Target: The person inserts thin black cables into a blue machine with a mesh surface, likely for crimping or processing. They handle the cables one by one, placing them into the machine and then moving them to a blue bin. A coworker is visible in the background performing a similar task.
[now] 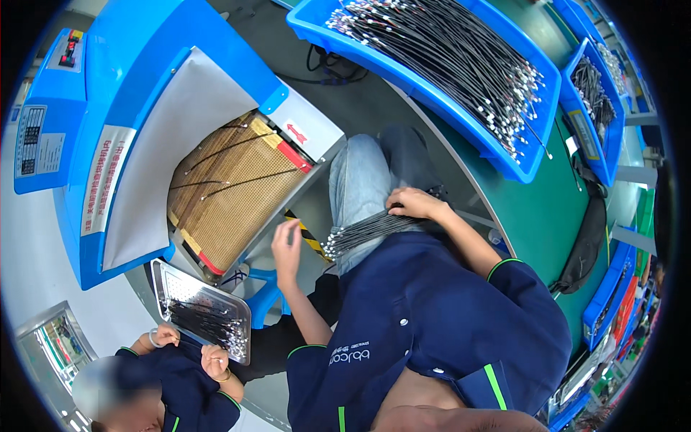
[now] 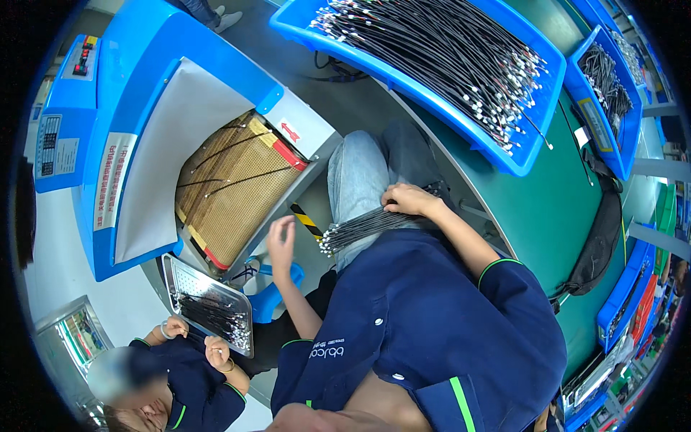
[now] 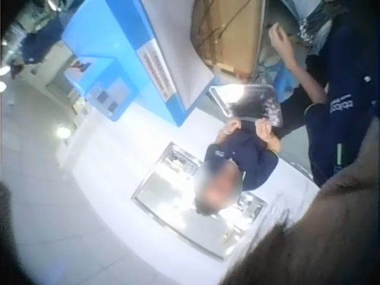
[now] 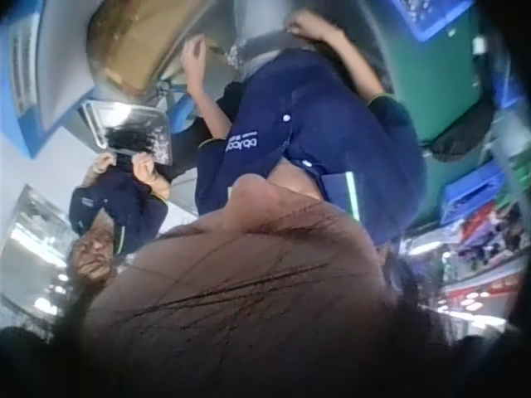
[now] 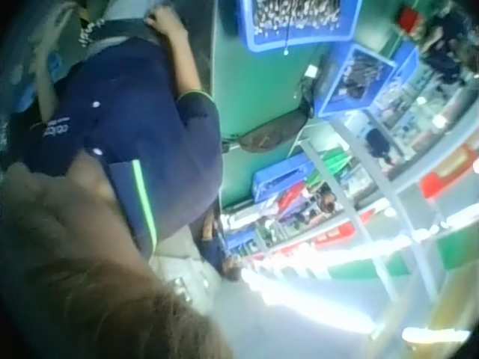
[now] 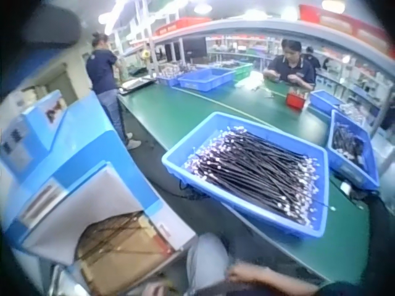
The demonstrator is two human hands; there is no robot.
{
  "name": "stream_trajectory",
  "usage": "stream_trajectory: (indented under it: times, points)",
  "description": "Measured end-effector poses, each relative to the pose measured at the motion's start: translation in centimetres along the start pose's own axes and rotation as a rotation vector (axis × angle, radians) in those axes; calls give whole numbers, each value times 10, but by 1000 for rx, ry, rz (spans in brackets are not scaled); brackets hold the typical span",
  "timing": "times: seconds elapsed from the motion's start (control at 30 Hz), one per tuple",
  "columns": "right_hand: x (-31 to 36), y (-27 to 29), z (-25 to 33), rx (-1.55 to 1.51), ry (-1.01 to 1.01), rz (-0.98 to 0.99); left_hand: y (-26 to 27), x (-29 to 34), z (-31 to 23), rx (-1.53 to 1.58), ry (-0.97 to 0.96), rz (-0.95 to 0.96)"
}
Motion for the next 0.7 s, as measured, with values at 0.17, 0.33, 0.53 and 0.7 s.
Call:
stream_trajectory:
  times: [0.17, 0.33, 0.53, 0.7]
  points:
    - [0, 3, 1, -35, -9, -29, -37, 21, -10, 87, 156, 227]
    - [0, 15, 12, -112, 32, -136, -58, 28, -15, 100, 77, 319]
    - [1, 24, 16, -176, 84, -202, -63, 25, -13, 90, 128, 249]
    - [1, 30, 24, -171, 90, -200, -59, 16, -27, 100, 106, 204]
Point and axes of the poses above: each hand's wrist, its own x-axis away from the middle knuckle, its own y-axis out of the back of the hand, z = x × y, the point moved 4 cm from there along -x, towards the middle knuckle, and after that the axes turned 7 degrees about -z, right-handed, at the moved point
